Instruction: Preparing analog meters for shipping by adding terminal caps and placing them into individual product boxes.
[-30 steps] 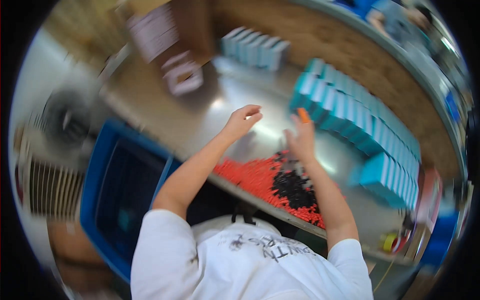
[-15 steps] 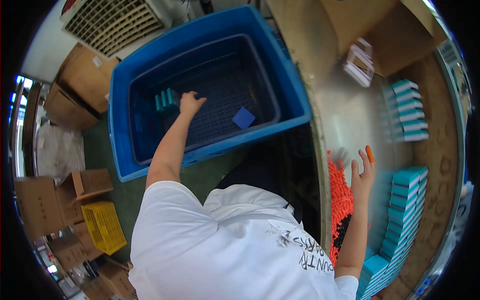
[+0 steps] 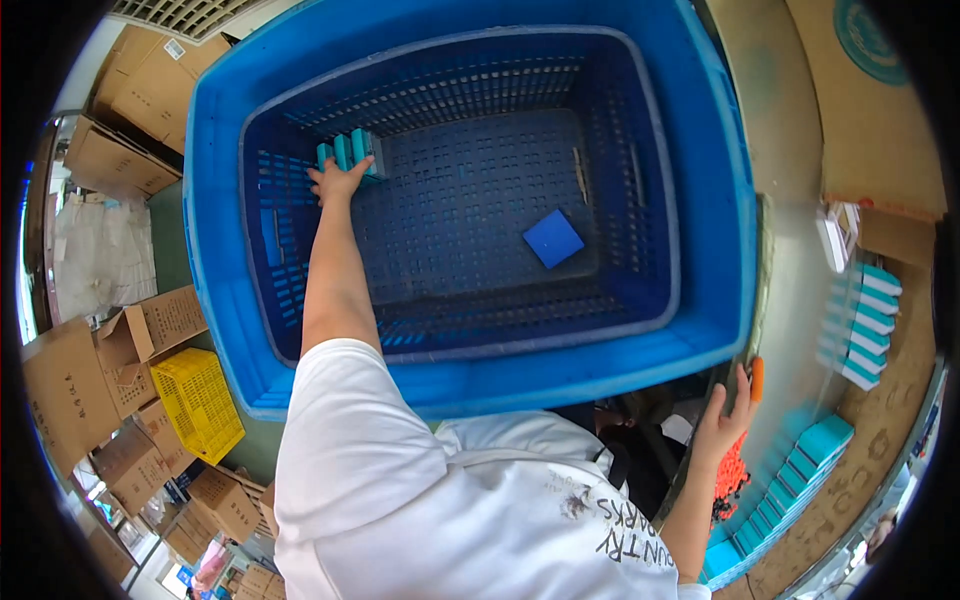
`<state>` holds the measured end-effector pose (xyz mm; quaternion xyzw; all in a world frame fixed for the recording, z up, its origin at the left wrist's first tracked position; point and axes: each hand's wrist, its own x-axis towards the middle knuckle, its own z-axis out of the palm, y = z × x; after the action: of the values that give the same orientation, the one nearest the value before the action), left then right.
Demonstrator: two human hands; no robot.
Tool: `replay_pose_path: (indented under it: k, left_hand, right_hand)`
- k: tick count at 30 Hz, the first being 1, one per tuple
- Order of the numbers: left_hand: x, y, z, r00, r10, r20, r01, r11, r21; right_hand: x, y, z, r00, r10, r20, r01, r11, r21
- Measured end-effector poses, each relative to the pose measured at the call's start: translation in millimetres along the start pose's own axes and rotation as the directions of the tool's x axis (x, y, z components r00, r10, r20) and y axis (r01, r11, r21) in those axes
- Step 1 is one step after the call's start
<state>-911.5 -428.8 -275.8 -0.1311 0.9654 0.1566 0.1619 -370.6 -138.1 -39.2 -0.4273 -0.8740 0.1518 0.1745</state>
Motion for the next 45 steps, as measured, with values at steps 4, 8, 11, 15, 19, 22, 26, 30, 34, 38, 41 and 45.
replay_pose_path:
  k: [4,8,11,15,19,22,26,30,34,38,41,45]
  left_hand:
    - [34.0,-15.2,12.8,0.994,-0.093,0.065,0.085,0.989,0.121]
    - [23.1,9.3,18.0,0.981,-0.194,-0.01,0.194,0.975,0.109]
    - [30.2,-2.2,23.1,0.98,-0.193,-0.046,0.197,0.976,0.095]
    - [26.5,-13.6,20.5,0.989,-0.131,-0.064,0.136,0.988,0.073]
    - [25.0,1.8,24.3,0.995,-0.072,-0.072,0.076,0.996,0.056]
    - [26.7,-10.5,28.3,0.991,-0.027,-0.133,0.039,0.995,0.09]
    - [30.4,-23.1,29.1,0.983,0.044,-0.177,-0.018,0.989,0.146]
    - [28.9,-25.9,33.3,0.979,0.068,-0.194,-0.05,0.994,0.096]
    - [38.3,-32.0,34.8,0.971,0.104,-0.215,-0.096,0.994,0.049]
    - [32.2,-39.1,43.5,0.947,0.179,-0.266,-0.184,0.983,0.008]
    - [28.1,-51.5,44.2,0.947,0.197,-0.252,-0.229,0.968,-0.104]
    - [10.8,-62.1,39.6,0.981,0.128,-0.148,-0.176,0.908,-0.381]
  right_hand:
    - [13.8,-10.4,8.7,0.997,-0.02,-0.079,0.011,0.994,-0.109]
    - [39.1,-32.1,5.9,0.987,-0.129,-0.095,0.114,0.982,-0.154]
    - [88.5,-82.3,29.1,0.934,-0.321,0.158,0.308,0.946,0.102]
    - [139.8,-141.5,131.1,0.632,-0.623,0.461,0.543,0.78,0.312]
    - [143.7,-105.1,251.2,0.293,-0.672,0.68,0.856,0.502,0.127]
    - [134.7,-98.1,298.7,0.282,-0.519,0.807,0.857,0.514,0.031]
    - [134.7,-95.9,331.4,0.204,-0.347,0.915,0.905,0.424,-0.041]
    - [122.3,-74.4,354.5,0.165,-0.276,0.947,0.88,0.476,-0.014]
    - [106.9,-58.2,373.0,0.262,-0.205,0.943,0.767,0.637,-0.075]
    - [102.5,-55.7,359.0,0.286,-0.273,0.919,0.913,0.369,-0.175]
    - [99.3,-52.5,360.8,0.27,-0.131,0.954,0.644,0.761,-0.077]
    - [103.7,-61.4,347.6,0.251,-0.164,0.954,0.693,0.719,-0.059]
